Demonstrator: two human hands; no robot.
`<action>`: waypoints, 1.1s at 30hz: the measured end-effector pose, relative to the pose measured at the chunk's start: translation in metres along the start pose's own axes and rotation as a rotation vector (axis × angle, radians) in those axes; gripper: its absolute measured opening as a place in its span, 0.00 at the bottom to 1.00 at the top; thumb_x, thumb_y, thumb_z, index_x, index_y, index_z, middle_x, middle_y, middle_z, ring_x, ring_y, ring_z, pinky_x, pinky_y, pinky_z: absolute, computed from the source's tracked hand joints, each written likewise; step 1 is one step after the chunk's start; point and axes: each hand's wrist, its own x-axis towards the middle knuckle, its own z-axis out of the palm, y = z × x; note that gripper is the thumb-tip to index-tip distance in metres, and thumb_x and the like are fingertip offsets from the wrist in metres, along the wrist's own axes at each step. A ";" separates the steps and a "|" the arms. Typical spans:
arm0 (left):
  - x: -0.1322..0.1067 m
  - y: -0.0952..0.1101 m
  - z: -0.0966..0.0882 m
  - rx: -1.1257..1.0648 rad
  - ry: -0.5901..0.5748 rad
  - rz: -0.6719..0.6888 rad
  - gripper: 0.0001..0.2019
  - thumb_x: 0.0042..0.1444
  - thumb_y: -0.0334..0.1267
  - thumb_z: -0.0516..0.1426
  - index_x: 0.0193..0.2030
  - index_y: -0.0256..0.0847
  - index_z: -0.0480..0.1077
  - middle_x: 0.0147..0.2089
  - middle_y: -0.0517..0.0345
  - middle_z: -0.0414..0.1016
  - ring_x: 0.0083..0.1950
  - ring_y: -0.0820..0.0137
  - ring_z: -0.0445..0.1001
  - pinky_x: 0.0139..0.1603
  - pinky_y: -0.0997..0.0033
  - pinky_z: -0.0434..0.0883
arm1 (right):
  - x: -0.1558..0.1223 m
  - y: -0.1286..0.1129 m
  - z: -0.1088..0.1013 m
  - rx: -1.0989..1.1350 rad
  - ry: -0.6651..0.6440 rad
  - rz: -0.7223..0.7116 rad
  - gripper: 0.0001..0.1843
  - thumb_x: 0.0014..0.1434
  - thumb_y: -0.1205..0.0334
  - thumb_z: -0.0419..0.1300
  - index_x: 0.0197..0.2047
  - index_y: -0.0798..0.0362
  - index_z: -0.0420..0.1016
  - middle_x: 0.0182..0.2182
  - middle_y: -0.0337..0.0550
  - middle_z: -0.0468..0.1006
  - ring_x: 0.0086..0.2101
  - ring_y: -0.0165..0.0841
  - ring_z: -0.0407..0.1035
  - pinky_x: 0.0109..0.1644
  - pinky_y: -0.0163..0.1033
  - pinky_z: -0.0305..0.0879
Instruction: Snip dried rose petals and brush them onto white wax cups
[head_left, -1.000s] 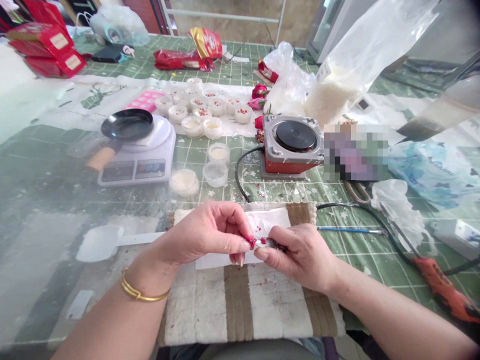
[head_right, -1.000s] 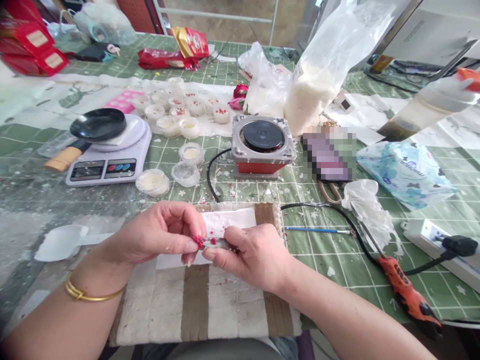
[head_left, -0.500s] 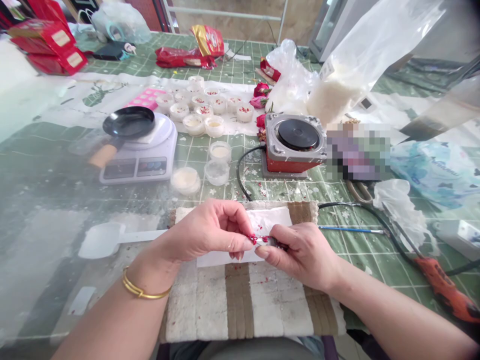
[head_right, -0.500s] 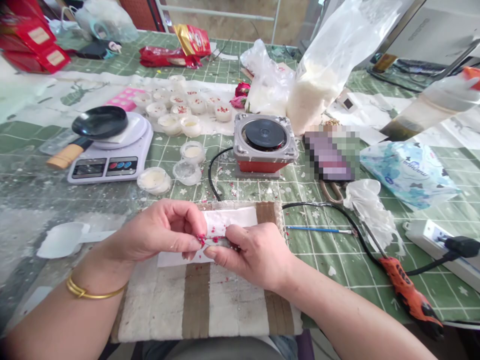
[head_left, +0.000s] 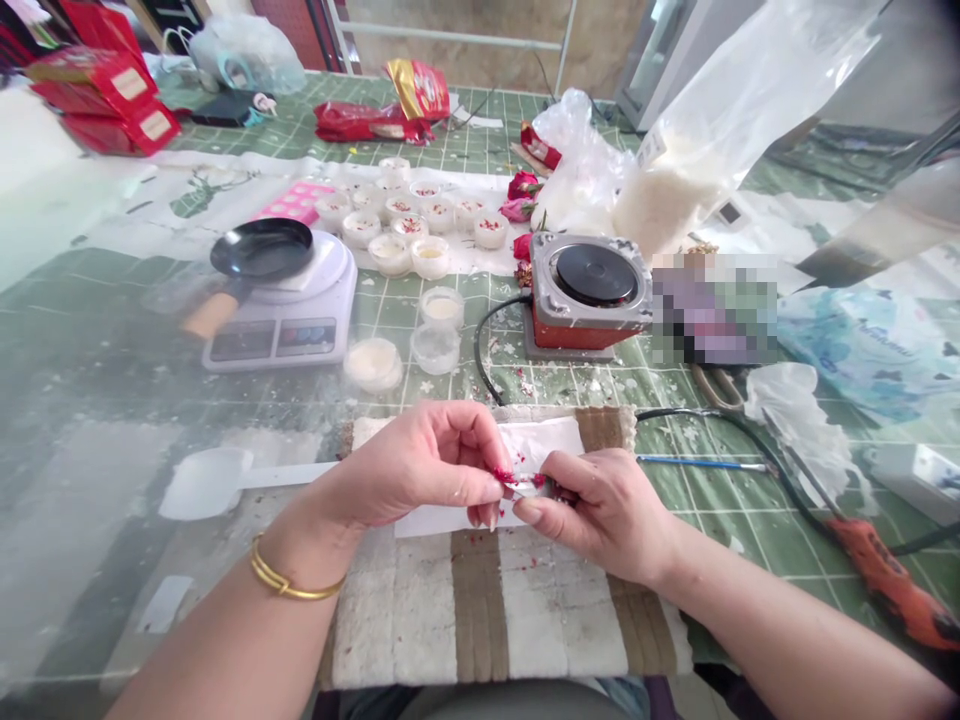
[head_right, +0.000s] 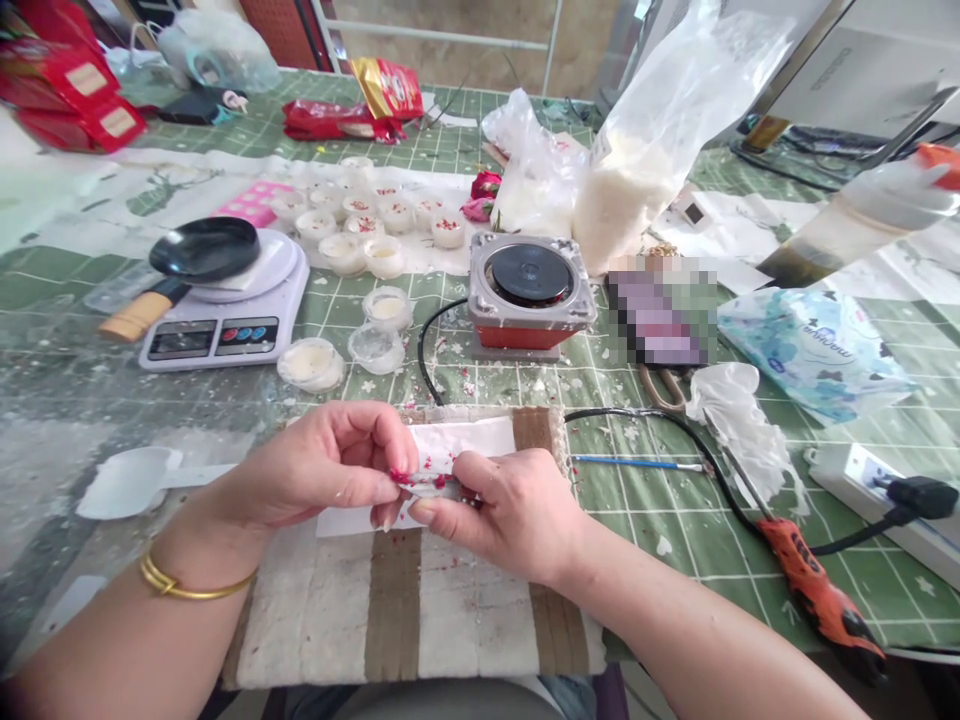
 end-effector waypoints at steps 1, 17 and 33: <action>0.000 0.000 0.000 0.003 -0.002 -0.003 0.05 0.48 0.26 0.61 0.32 0.36 0.69 0.27 0.60 0.74 0.27 0.76 0.74 0.29 0.77 0.72 | 0.000 0.001 0.000 0.001 -0.001 -0.001 0.24 0.58 0.44 0.51 0.20 0.52 0.52 0.14 0.29 0.50 0.17 0.21 0.43 0.20 0.31 0.38; 0.001 -0.003 -0.001 0.017 0.011 0.052 0.05 0.47 0.27 0.62 0.31 0.36 0.70 0.28 0.61 0.72 0.28 0.76 0.72 0.30 0.75 0.71 | 0.001 0.000 0.000 -0.008 0.007 0.010 0.24 0.57 0.44 0.51 0.20 0.52 0.51 0.14 0.30 0.50 0.16 0.21 0.43 0.20 0.31 0.39; 0.000 -0.002 0.000 -0.007 0.017 0.038 0.06 0.46 0.26 0.62 0.31 0.36 0.71 0.28 0.61 0.73 0.27 0.78 0.72 0.29 0.79 0.70 | -0.001 0.001 0.001 0.016 0.042 0.007 0.24 0.56 0.43 0.53 0.20 0.52 0.52 0.13 0.30 0.52 0.16 0.21 0.44 0.20 0.31 0.39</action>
